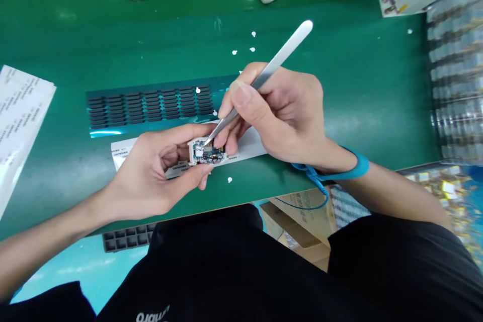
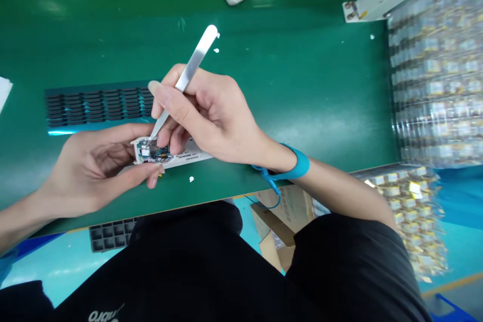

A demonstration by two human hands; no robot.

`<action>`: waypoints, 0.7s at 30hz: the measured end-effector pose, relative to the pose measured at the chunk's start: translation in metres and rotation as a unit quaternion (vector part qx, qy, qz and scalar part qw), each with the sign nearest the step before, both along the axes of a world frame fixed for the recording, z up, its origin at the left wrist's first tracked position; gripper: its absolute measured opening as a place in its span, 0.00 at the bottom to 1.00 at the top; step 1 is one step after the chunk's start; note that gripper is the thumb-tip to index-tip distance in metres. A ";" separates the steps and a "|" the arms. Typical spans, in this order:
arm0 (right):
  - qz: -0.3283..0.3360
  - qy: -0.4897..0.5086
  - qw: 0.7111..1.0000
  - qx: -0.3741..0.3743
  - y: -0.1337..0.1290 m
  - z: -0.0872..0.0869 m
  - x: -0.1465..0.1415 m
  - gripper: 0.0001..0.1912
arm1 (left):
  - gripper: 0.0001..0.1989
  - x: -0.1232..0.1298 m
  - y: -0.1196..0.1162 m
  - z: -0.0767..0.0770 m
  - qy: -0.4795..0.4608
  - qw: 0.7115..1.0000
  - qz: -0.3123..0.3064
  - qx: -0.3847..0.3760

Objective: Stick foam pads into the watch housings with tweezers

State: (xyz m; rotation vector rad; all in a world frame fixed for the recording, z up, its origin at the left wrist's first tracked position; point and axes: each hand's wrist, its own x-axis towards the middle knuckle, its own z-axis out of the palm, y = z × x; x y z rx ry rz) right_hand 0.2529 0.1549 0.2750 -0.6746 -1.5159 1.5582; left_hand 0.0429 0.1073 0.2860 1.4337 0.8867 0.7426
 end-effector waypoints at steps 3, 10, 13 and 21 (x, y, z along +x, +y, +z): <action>-0.013 -0.013 1.000 -0.003 -0.001 0.002 -0.001 0.17 | 0.12 0.000 -0.001 0.000 0.003 1.000 -0.001 0.007; -0.033 -0.004 0.998 0.047 -0.006 -0.004 -0.004 0.13 | 0.11 0.001 -0.004 -0.004 0.037 0.999 0.019 0.003; -0.034 -0.012 0.996 0.088 -0.008 -0.004 -0.002 0.12 | 0.11 -0.001 -0.004 -0.004 0.052 0.998 0.026 0.003; -0.084 -0.151 0.931 0.321 0.045 -0.008 0.048 0.14 | 0.18 -0.019 0.009 0.003 0.168 0.970 0.021 0.173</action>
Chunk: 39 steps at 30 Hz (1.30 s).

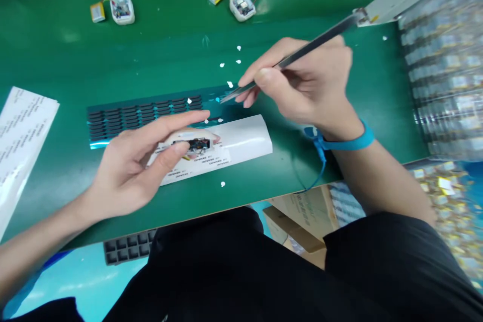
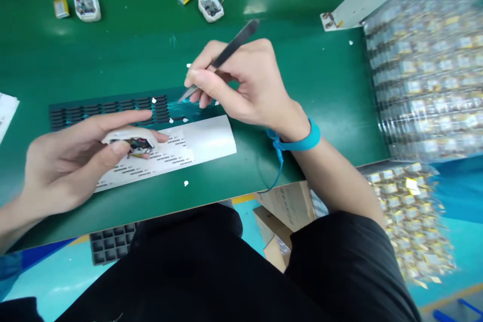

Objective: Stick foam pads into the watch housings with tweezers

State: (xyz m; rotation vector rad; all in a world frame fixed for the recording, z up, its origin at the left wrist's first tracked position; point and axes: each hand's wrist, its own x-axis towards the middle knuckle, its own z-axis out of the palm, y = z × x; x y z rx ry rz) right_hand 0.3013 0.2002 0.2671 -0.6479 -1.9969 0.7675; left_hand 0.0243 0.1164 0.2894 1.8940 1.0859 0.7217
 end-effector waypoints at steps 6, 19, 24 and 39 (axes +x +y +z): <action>0.082 -0.088 0.993 0.016 0.015 -0.008 0.011 0.20 | 0.13 -0.001 0.030 -0.026 0.101 0.977 -0.044 0.181; 0.123 -0.182 0.963 0.153 0.006 -0.008 0.008 0.14 | 0.17 -0.001 0.027 -0.050 0.157 0.957 -0.096 0.223; 0.099 -0.236 0.950 0.180 0.011 -0.022 0.002 0.16 | 0.16 -0.001 0.032 -0.074 0.126 0.958 -0.067 0.249; 0.019 -0.149 0.940 0.308 0.003 0.014 -0.017 0.13 | 0.07 -0.014 0.043 -0.027 -0.257 0.923 0.228 -0.175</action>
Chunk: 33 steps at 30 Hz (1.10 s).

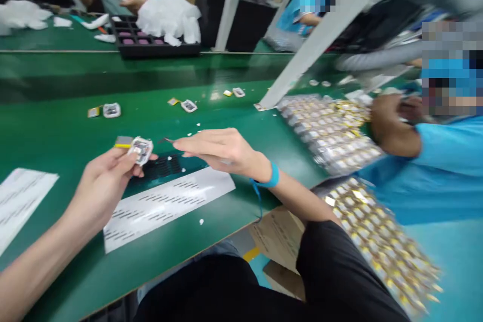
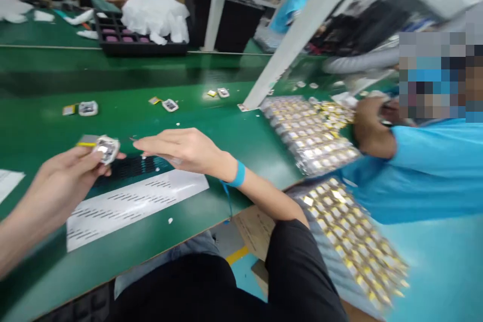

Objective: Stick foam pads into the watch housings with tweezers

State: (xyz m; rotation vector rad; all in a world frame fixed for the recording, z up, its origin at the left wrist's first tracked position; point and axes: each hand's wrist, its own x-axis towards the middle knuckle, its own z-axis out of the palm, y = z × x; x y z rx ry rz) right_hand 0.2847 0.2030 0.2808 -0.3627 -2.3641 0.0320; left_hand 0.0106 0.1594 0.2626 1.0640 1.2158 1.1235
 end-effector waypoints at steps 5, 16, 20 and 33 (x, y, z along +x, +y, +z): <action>0.015 0.006 1.000 -0.005 -0.011 -0.017 0.001 0.15 | 0.08 0.010 -0.001 0.002 -0.075 0.994 -0.004 -0.074; 0.011 -0.046 0.998 0.034 -0.042 -0.004 -0.009 0.13 | 0.11 0.026 -0.022 0.008 -0.104 0.991 0.054 -0.070; 0.009 -0.057 0.998 0.017 -0.044 -0.008 -0.009 0.14 | 0.13 0.030 -0.026 0.008 -0.087 0.993 0.064 -0.056; 0.022 -0.069 0.997 -0.039 -0.052 -0.003 -0.006 0.15 | 0.18 0.031 -0.033 0.005 -0.017 0.997 0.077 -0.005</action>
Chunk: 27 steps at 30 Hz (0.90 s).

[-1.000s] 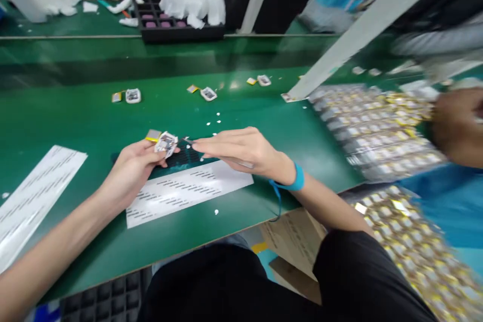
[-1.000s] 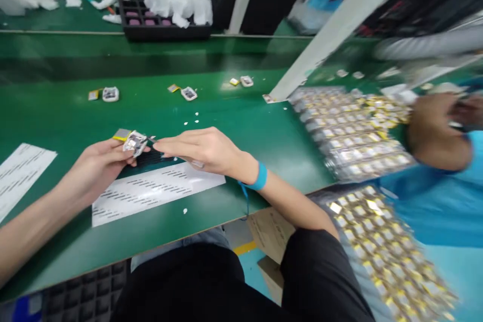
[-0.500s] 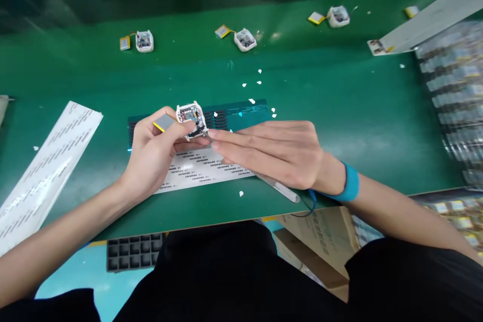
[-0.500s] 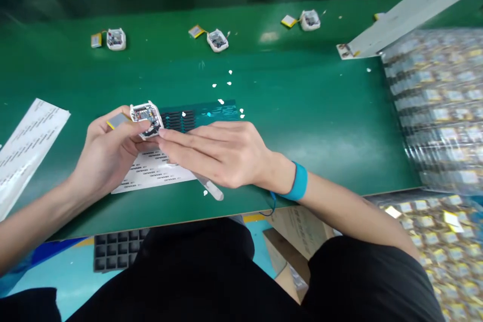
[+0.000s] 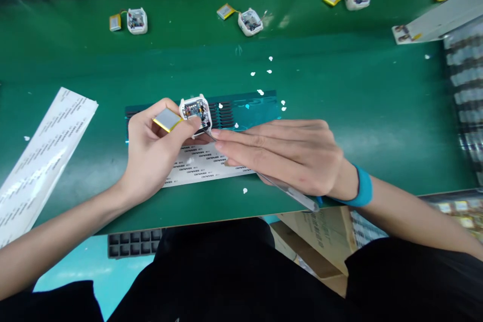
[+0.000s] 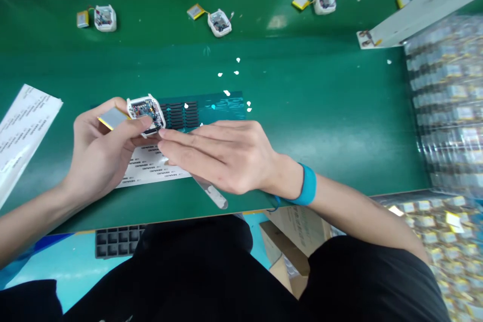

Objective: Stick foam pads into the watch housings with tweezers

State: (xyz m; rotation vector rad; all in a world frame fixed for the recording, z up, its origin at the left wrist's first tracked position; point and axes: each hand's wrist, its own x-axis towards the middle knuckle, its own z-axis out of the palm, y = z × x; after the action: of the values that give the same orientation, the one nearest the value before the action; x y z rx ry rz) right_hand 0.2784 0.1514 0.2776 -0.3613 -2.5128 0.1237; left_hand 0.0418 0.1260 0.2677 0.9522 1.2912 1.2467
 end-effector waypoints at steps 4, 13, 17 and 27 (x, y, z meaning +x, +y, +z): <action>-0.013 -0.012 1.000 -0.016 -0.001 0.000 0.001 0.14 | 0.19 0.000 -0.003 -0.003 0.049 0.998 0.009 0.041; -0.068 0.061 0.995 -0.049 -0.004 -0.009 -0.007 0.17 | 0.14 0.002 -0.003 -0.008 0.046 0.997 0.013 0.064; -0.067 0.071 0.992 -0.080 -0.002 -0.010 -0.007 0.20 | 0.12 0.002 -0.006 0.000 0.027 0.999 0.015 0.030; -0.057 0.113 0.981 -0.150 0.005 -0.010 -0.007 0.15 | 0.14 0.001 -0.005 -0.001 -0.003 1.000 -0.011 0.025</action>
State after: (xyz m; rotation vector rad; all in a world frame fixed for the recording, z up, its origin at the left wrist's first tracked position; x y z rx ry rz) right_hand 0.2717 0.1564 0.2674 -0.5783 -2.2425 0.4732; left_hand 0.0426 0.1210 0.2668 0.9955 1.2463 1.2688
